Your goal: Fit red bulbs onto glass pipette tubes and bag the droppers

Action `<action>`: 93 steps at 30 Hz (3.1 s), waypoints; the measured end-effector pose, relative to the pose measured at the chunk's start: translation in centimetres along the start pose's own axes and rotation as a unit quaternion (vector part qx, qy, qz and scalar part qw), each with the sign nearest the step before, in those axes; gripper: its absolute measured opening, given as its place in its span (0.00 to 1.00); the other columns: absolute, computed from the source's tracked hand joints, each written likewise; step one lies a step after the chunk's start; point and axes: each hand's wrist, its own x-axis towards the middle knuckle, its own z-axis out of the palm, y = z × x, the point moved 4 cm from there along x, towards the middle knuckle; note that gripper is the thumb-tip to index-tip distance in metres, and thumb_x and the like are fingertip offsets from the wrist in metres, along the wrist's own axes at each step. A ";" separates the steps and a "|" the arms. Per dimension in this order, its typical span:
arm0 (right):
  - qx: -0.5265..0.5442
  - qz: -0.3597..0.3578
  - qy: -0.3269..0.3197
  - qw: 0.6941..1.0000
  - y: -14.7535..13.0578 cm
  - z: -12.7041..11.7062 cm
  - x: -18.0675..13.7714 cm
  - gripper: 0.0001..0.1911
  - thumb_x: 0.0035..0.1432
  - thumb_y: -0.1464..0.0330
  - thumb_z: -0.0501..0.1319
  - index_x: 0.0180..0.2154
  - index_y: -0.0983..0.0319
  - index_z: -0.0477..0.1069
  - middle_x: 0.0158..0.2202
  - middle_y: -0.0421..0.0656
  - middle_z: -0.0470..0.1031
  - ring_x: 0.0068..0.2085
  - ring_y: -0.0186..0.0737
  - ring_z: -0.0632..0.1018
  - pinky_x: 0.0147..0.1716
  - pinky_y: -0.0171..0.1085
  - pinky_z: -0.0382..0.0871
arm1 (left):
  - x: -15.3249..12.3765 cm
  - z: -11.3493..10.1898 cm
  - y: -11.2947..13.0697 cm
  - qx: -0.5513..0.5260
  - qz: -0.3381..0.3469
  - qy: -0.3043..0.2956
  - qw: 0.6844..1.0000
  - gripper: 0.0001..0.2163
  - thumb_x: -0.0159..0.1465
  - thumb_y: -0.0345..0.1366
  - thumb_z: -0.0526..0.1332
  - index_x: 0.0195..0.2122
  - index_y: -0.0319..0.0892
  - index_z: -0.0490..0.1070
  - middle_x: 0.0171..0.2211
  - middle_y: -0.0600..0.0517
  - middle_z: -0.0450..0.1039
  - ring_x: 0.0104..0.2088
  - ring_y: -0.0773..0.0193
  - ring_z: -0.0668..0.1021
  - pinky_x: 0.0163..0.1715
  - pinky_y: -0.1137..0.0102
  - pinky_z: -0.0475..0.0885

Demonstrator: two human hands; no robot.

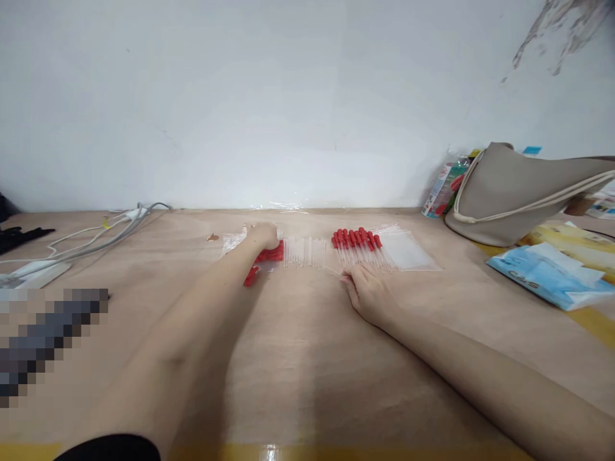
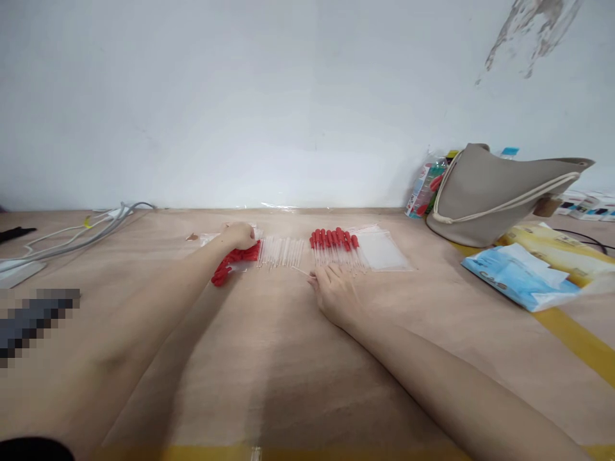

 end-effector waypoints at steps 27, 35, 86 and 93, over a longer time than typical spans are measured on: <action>0.084 -0.065 -0.043 0.993 -1.4 0.5 0.7 0.09 0.60 0.69 0.49 0.35 0.62 0.67 0.32 0.43 0.72 0.34 0.37 0.71 0.38 0.37 0.59 | -15.7 2.5 4.7 -0.316 0.255 0.143 0.902 0.07 0.63 0.35 0.54 0.38 0.41 0.70 0.32 0.51 0.70 0.33 0.65 0.72 0.35 0.69 0.67; 0.088 -0.080 -0.059 0.991 -2.0 0.3 1.0 0.10 0.61 0.70 0.50 0.34 0.63 0.69 0.32 0.43 0.73 0.34 0.36 0.71 0.37 0.36 0.57 | -15.8 2.3 4.7 -0.348 0.274 0.133 0.887 0.06 0.62 0.33 0.56 0.37 0.41 0.70 0.32 0.53 0.73 0.32 0.67 0.74 0.33 0.73 0.68; 0.004 0.160 -0.186 0.969 2.2 -0.5 5.0 0.17 0.58 0.62 0.50 0.26 0.61 0.73 0.26 0.43 0.74 0.29 0.37 0.71 0.30 0.35 0.54 | -15.7 2.6 4.6 -0.303 0.274 0.113 0.906 0.10 0.59 0.34 0.57 0.42 0.41 0.65 0.35 0.50 0.65 0.28 0.67 0.70 0.31 0.69 0.69; -0.079 0.366 -0.131 0.918 6.4 1.2 7.2 0.16 0.54 0.62 0.50 0.26 0.60 0.73 0.29 0.46 0.75 0.34 0.43 0.73 0.31 0.37 0.56 | -15.6 2.8 4.7 -0.300 0.295 0.118 0.900 0.05 0.60 0.33 0.56 0.36 0.41 0.68 0.34 0.50 0.67 0.31 0.66 0.71 0.32 0.69 0.68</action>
